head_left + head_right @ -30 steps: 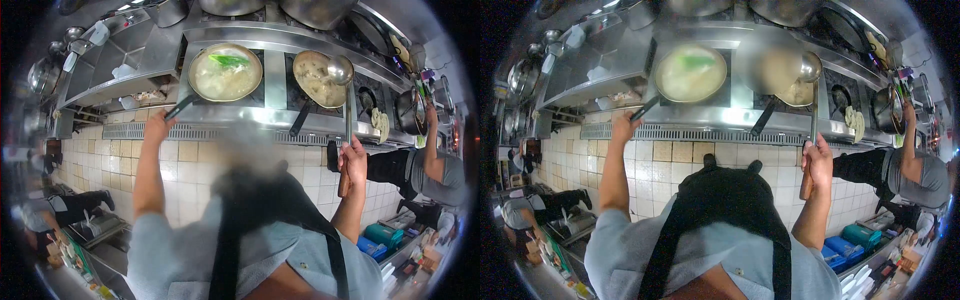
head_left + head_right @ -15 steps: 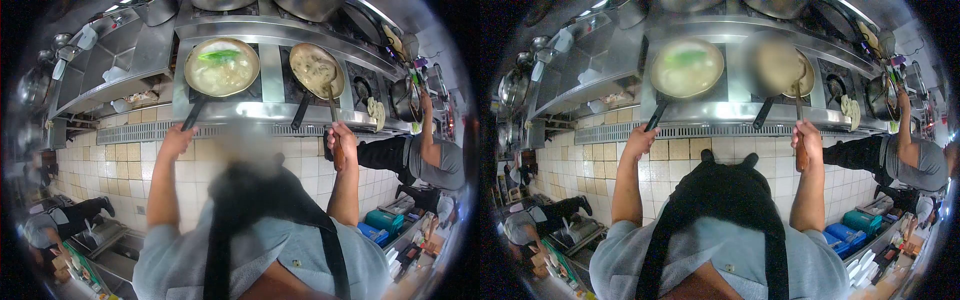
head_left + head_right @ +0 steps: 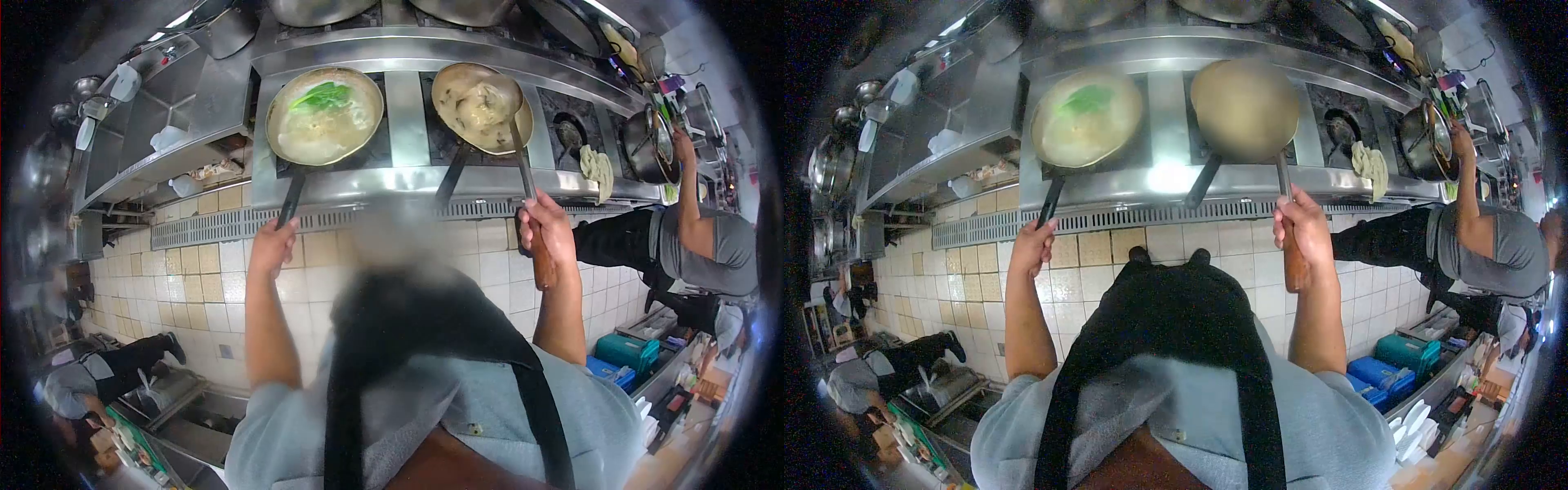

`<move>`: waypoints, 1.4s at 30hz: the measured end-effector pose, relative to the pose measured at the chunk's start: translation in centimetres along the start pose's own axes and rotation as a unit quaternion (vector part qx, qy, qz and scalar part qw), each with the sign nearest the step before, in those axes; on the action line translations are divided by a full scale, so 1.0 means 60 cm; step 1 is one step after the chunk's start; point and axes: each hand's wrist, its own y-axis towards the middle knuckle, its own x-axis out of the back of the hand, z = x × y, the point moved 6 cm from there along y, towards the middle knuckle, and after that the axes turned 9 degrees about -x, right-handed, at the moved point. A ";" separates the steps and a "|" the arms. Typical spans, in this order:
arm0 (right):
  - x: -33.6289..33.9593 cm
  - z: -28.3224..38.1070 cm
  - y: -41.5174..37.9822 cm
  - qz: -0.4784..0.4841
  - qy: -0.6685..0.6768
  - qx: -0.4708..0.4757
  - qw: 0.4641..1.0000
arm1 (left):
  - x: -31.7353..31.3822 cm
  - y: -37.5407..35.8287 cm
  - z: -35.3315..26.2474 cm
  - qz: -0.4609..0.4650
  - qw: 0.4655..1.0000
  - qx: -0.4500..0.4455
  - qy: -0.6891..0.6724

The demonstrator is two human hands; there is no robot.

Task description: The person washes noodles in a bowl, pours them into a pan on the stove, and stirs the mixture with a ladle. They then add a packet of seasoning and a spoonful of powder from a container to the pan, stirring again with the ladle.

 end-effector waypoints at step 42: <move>0.145 -0.492 -0.440 -0.419 0.234 0.040 0.876 | 0.144 0.146 0.568 0.300 0.880 0.329 0.166</move>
